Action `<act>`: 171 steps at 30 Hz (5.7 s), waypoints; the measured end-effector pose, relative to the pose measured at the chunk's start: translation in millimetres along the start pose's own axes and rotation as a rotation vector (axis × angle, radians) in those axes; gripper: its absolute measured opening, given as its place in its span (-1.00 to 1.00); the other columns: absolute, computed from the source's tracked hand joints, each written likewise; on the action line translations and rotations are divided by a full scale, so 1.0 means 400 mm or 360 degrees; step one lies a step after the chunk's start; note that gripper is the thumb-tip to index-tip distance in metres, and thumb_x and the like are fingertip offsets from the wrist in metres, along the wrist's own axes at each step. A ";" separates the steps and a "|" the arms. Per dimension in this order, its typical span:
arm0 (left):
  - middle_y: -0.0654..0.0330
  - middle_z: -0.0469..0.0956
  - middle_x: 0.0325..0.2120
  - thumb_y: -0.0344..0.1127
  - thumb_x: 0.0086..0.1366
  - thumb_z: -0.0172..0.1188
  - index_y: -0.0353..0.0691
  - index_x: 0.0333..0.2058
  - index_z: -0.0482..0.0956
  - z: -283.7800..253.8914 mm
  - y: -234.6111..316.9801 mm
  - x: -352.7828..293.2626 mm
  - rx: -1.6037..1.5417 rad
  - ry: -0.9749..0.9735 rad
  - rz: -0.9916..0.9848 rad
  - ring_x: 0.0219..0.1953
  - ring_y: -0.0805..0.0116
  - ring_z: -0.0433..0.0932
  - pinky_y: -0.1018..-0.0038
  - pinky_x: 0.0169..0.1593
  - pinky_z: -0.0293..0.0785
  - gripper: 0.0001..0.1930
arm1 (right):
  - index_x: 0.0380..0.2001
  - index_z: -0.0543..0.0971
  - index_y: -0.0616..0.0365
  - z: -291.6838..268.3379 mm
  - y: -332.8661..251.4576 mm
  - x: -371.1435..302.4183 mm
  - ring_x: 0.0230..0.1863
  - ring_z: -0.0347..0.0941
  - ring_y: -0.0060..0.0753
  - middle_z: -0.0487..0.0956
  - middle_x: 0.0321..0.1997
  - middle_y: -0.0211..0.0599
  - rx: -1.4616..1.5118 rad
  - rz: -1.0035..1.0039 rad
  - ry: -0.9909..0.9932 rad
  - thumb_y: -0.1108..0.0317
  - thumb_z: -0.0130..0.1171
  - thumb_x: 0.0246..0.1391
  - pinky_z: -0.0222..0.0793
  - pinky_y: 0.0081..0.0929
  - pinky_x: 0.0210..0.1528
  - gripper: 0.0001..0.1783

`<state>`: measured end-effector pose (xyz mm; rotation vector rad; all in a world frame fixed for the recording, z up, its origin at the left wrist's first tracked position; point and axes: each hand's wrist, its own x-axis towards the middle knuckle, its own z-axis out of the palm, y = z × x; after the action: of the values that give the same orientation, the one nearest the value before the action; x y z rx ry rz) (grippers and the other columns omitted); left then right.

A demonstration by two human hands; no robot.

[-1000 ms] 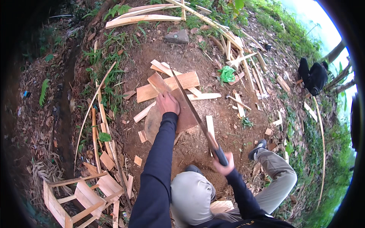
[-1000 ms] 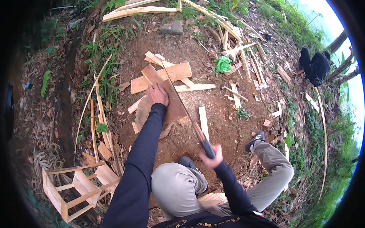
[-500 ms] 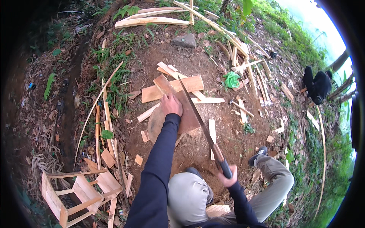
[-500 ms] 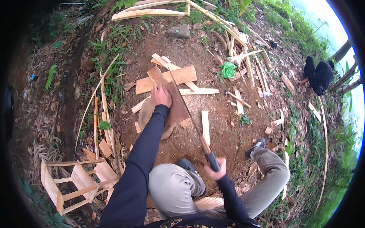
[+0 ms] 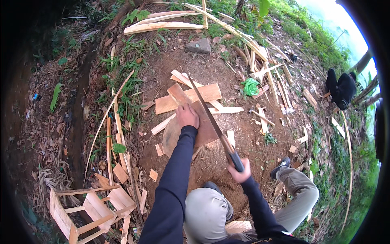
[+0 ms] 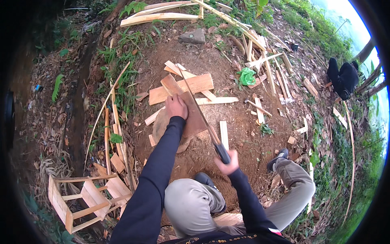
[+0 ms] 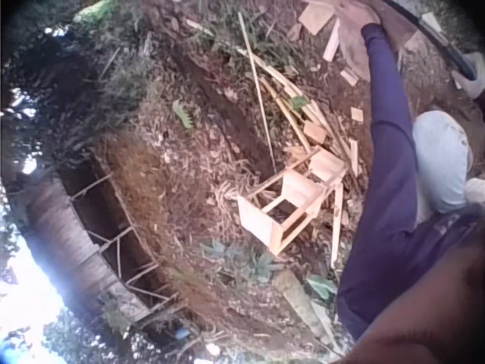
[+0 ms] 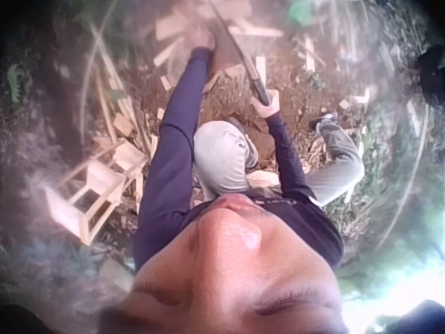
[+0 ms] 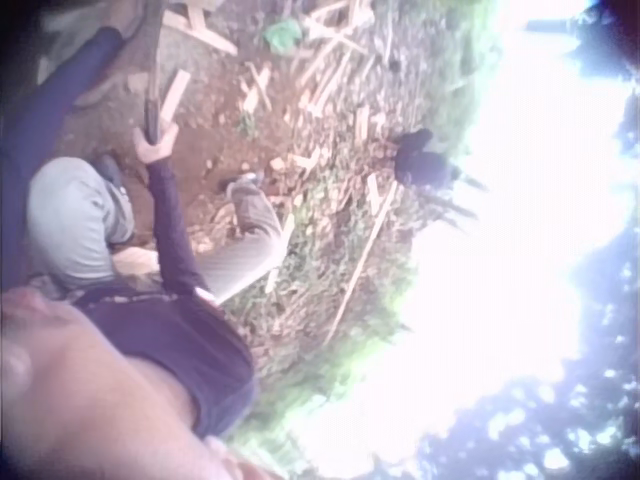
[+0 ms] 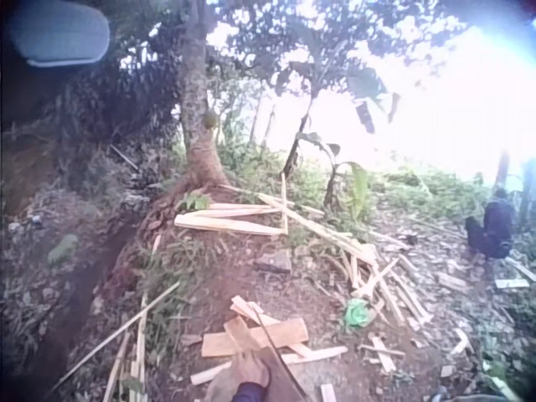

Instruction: The person uses a hand saw to cut a rectangular wooden plank placed on a log. They hold the wood steady with one hand and saw with the other, completing the cut and separating the pieces.

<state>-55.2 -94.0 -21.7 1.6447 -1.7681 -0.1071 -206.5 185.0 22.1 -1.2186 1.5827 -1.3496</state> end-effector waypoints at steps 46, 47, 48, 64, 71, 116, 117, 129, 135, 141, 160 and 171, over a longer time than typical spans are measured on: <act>-0.15 0.46 -0.27 -0.27 0.39 -0.06 -0.34 -0.16 0.53 0.026 -0.027 -0.004 0.0159 0.0002 0.0122 -0.12 -0.15 0.43 0.06 0.02 0.32 -0.73 | -0.68 0.45 0.21 -0.051 -0.043 -0.040 -0.75 0.28 -0.48 0.35 -0.78 -0.28 -0.0075 -0.0078 -0.0034 0.33 0.33 -0.14 0.24 -0.39 -0.61 -0.72; -0.17 0.47 -0.22 -0.30 0.36 -0.04 -0.35 -0.17 0.51 0.034 -0.004 -0.007 0.0156 -0.0063 0.0083 -0.07 -0.14 0.42 0.05 0.05 0.32 -0.75 | -0.69 0.41 0.22 -0.033 -0.023 0.021 -0.75 0.23 -0.46 0.32 -0.79 -0.27 -0.0015 0.0047 -0.0159 0.31 0.34 -0.13 0.19 -0.37 -0.62 -0.67; -0.16 0.46 -0.23 -0.30 0.36 -0.04 -0.34 -0.17 0.51 0.026 -0.009 -0.006 0.0148 -0.0076 0.0068 -0.08 -0.14 0.42 0.05 0.05 0.33 -0.76 | -0.70 0.39 0.21 -0.011 -0.024 0.067 -0.75 0.23 -0.49 0.30 -0.79 -0.28 -0.0044 0.0065 -0.0200 0.31 0.34 -0.13 0.20 -0.38 -0.61 -0.66; -0.12 0.46 -0.29 -0.30 0.33 0.00 -0.31 -0.27 0.53 -0.002 -0.019 -0.012 0.0072 0.0006 0.0080 -0.14 -0.14 0.43 0.05 -0.01 0.35 -0.80 | -0.74 0.39 0.16 -0.064 0.033 -0.125 -0.64 0.32 -0.65 0.38 -0.71 -0.44 0.0242 0.0173 -0.0136 0.55 0.25 -0.18 0.26 -0.50 -0.52 -0.75; -0.11 0.46 -0.29 -0.30 0.31 0.03 -0.30 -0.29 0.52 0.006 -0.011 0.006 0.0070 0.0043 0.0078 -0.16 -0.12 0.44 0.06 -0.03 0.37 -0.81 | -0.67 0.39 0.15 0.001 0.021 -0.017 -0.61 0.29 -0.69 0.37 -0.68 -0.52 0.0188 0.0217 0.0047 0.55 0.28 -0.09 0.24 -0.57 -0.52 -0.74; -0.11 0.47 -0.24 -0.27 0.33 0.01 -0.31 -0.27 0.55 0.015 -0.023 0.003 -0.0016 0.0015 0.0035 -0.10 -0.11 0.44 0.08 0.03 0.37 -0.77 | -0.70 0.36 0.15 0.016 -0.020 -0.003 -0.64 0.25 -0.72 0.33 -0.71 -0.57 0.0142 0.0105 0.0009 0.56 0.23 -0.05 0.18 -0.57 -0.58 -0.71; -0.10 0.47 -0.23 -0.27 0.32 0.02 -0.30 -0.26 0.55 0.009 -0.027 -0.005 -0.0038 -0.0001 -0.0036 -0.09 -0.10 0.43 0.08 0.04 0.37 -0.77 | -0.65 0.39 0.17 0.038 -0.042 0.042 -0.63 0.25 -0.72 0.34 -0.68 -0.59 0.0146 0.0171 -0.0009 0.56 0.26 -0.02 0.20 -0.57 -0.56 -0.74; -0.05 0.49 -0.26 -0.30 0.32 0.01 -0.21 -0.23 0.55 -0.008 -0.027 -0.007 0.0007 0.0085 0.0095 -0.13 -0.08 0.47 0.08 0.00 0.39 -0.82 | -0.58 0.45 0.15 -0.020 0.013 -0.253 -0.67 0.29 -0.75 0.40 -0.69 -0.55 0.0424 0.0660 0.0477 0.61 0.22 -0.01 0.18 -0.65 -0.62 -0.81; -0.02 0.49 -0.27 -0.23 0.32 0.04 -0.22 -0.27 0.55 -0.007 -0.015 -0.002 0.0008 0.0043 0.0030 -0.13 -0.03 0.47 0.09 0.04 0.35 -0.80 | -0.71 0.38 0.15 -0.080 0.003 -0.201 -0.70 0.26 -0.72 0.36 -0.75 -0.53 0.0166 0.0410 0.0383 0.62 0.24 -0.08 0.16 -0.61 -0.62 -0.72; -0.06 0.49 -0.21 -0.08 0.37 0.01 -0.24 -0.19 0.55 -0.010 -0.014 -0.008 0.0035 -0.0095 -0.0048 -0.06 -0.09 0.44 0.09 0.07 0.34 -0.67 | -0.68 0.46 0.19 -0.056 -0.045 -0.173 -0.79 0.32 -0.51 0.32 -0.80 -0.37 -0.0127 0.0066 0.0197 0.54 0.25 -0.16 0.21 -0.50 -0.63 -0.83; -0.02 0.50 -0.25 -0.14 0.33 0.07 -0.26 -0.26 0.55 -0.004 -0.015 -0.006 -0.0008 0.0009 0.0011 -0.10 -0.03 0.45 0.11 0.05 0.36 -0.72 | -0.62 0.58 0.16 -0.022 -0.062 -0.145 -0.69 0.54 -0.33 0.54 -0.70 -0.29 -0.0245 -0.0166 -0.0052 0.55 0.20 -0.27 0.42 -0.48 -0.56 -0.94; -0.09 0.51 -0.20 -0.09 0.38 0.02 -0.28 -0.16 0.57 -0.012 -0.008 -0.005 0.0071 -0.0078 -0.0028 -0.06 -0.09 0.46 0.12 0.07 0.36 -0.65 | -0.63 0.57 0.16 -0.023 -0.038 -0.140 -0.69 0.53 -0.35 0.52 -0.71 -0.30 -0.0301 -0.0061 -0.0045 0.53 0.21 -0.24 0.41 -0.49 -0.55 -0.97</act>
<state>-50.1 -90.8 -20.8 1.7032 -1.8047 -0.1175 -195.4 241.0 35.7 -1.3811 1.7053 -1.2222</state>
